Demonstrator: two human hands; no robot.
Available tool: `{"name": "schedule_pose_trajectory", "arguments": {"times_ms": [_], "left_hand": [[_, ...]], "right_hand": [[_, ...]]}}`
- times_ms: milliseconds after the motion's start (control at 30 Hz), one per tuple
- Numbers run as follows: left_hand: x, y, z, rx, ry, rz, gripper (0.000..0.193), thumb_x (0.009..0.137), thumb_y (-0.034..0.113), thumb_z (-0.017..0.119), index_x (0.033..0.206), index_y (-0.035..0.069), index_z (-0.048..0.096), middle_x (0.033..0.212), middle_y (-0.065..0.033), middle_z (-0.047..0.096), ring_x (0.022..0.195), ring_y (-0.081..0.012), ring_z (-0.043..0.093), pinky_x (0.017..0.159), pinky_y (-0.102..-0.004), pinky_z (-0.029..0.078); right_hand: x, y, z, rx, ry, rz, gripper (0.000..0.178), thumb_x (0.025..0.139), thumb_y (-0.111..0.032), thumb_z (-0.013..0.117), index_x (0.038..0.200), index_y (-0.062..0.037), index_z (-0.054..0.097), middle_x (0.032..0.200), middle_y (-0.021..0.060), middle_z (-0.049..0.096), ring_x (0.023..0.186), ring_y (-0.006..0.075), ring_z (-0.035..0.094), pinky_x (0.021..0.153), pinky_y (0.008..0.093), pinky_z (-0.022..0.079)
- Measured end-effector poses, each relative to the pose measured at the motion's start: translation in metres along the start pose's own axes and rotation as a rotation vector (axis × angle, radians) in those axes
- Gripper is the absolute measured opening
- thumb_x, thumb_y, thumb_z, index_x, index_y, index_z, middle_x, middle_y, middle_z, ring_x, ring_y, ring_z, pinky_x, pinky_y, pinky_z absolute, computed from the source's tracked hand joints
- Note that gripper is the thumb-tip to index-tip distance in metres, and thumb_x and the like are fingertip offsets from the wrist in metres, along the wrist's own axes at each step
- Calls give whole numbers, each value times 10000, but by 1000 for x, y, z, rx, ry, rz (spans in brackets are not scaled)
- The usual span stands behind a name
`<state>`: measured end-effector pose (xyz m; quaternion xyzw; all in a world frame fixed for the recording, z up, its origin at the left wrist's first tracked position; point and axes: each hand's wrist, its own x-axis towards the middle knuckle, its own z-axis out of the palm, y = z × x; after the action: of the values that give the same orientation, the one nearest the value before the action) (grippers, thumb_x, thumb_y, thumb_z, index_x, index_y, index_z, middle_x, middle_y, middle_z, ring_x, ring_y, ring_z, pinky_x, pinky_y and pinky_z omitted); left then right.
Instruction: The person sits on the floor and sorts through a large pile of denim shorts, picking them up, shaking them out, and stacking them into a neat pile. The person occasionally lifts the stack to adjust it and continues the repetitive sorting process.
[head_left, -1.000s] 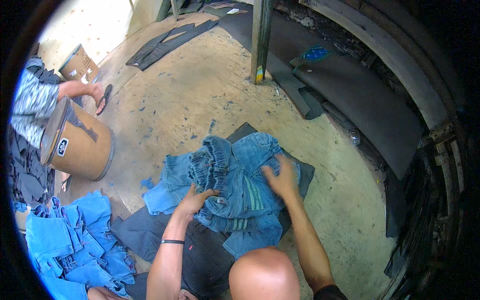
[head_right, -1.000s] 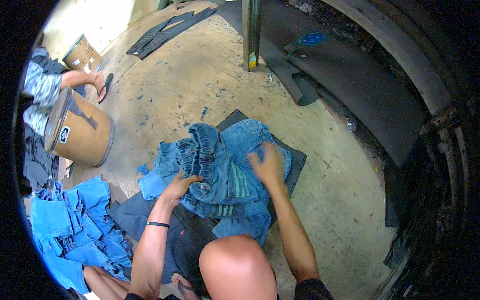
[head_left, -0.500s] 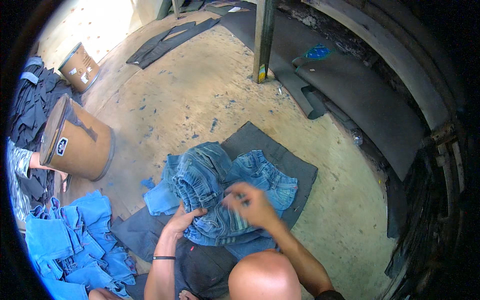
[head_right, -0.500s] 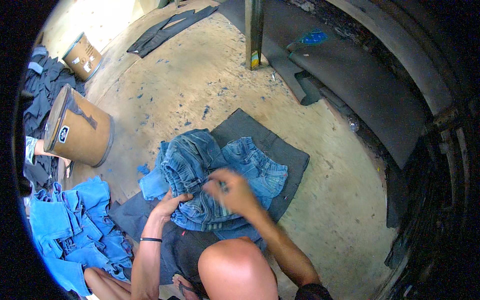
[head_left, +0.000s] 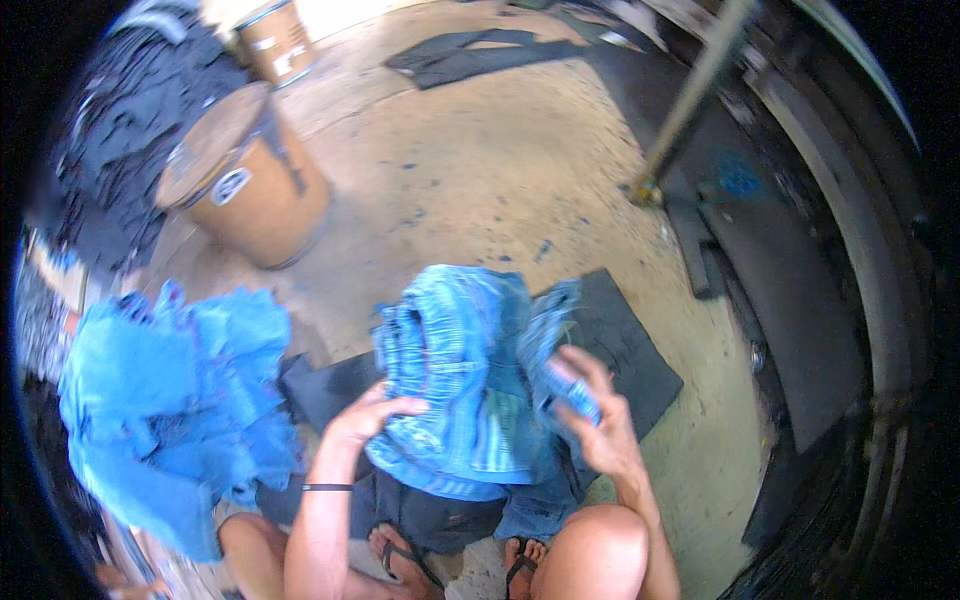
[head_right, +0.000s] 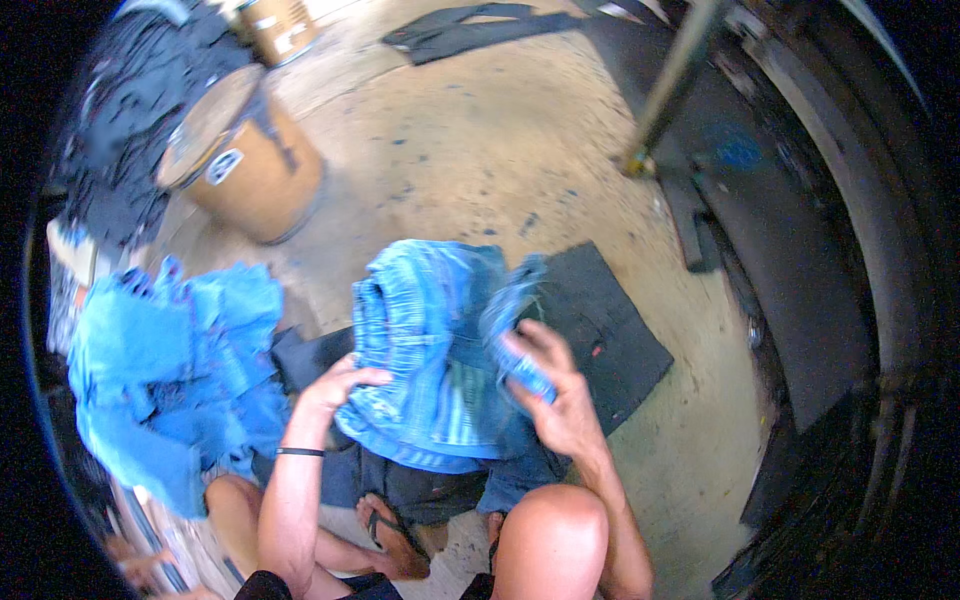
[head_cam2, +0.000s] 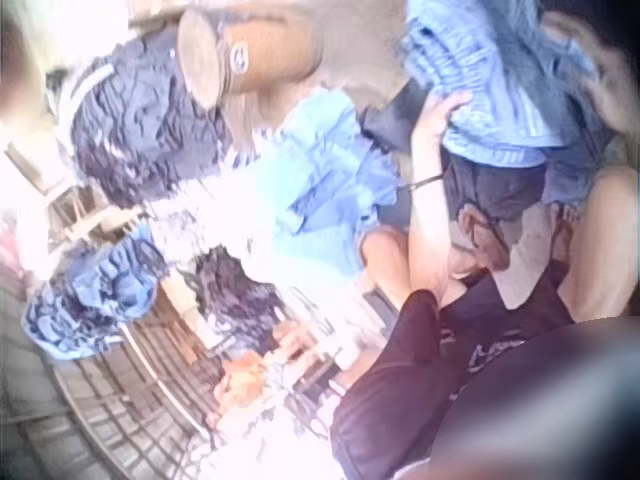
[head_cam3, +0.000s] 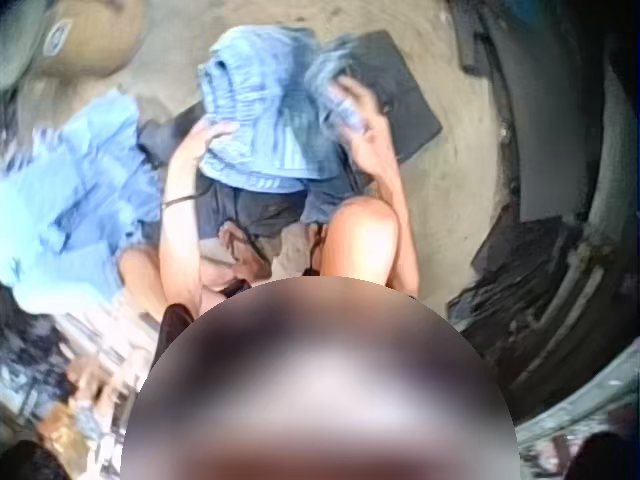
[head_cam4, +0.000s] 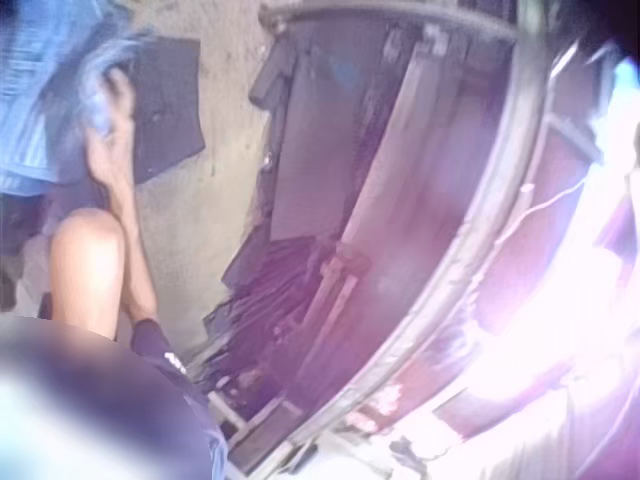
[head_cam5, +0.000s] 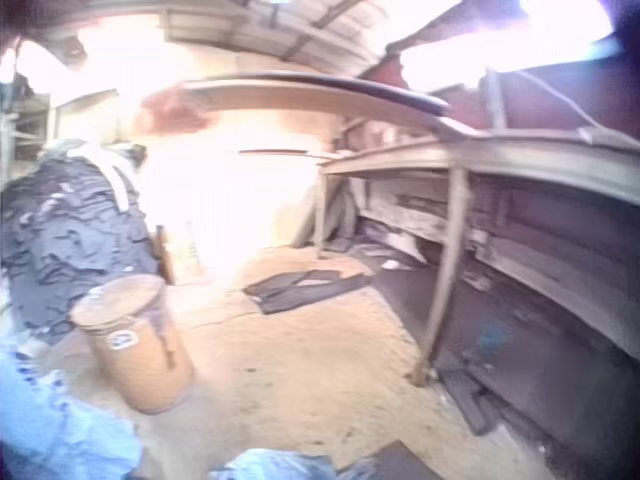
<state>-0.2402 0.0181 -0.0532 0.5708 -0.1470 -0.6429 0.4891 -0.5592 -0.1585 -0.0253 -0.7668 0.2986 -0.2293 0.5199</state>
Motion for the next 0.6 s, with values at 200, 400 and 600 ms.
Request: {"name": "schedule_pose_trajectory", "arguments": {"times_ms": [200, 400, 600], "left_hand": [[-65, 13, 65, -65, -5, 106, 920, 829, 205, 862, 1556, 4, 334, 1417, -118, 579, 1302, -228, 543, 1158, -384, 403], [-119, 72, 85, 65, 283, 369, 1199, 754, 445, 861, 1583, -78, 171, 1531, -311, 453, 1433, -379, 463, 1190, -398, 359], [-224, 180, 80, 125, 309, 129, 1103, 784, 463, 832, 1506, -107, 223, 1243, -390, 618, 1139, -506, 635, 978, -499, 500]], "right_hand": [[23, -118, 36, 477, -558, 300, 559, 1022, -479, 594, 1440, -107, 598, 1488, 182, 493, 1421, 316, 436, 1204, 457, 305], [72, -184, 47, 576, -161, 571, 719, 1042, -540, 512, 1552, -62, 345, 1485, 174, 493, 1348, 309, 508, 1163, 477, 386], [102, -309, 39, 854, -455, 884, 926, 997, -623, 554, 1626, -33, 216, 1579, 143, 440, 1419, 309, 469, 1190, 489, 363]]}}
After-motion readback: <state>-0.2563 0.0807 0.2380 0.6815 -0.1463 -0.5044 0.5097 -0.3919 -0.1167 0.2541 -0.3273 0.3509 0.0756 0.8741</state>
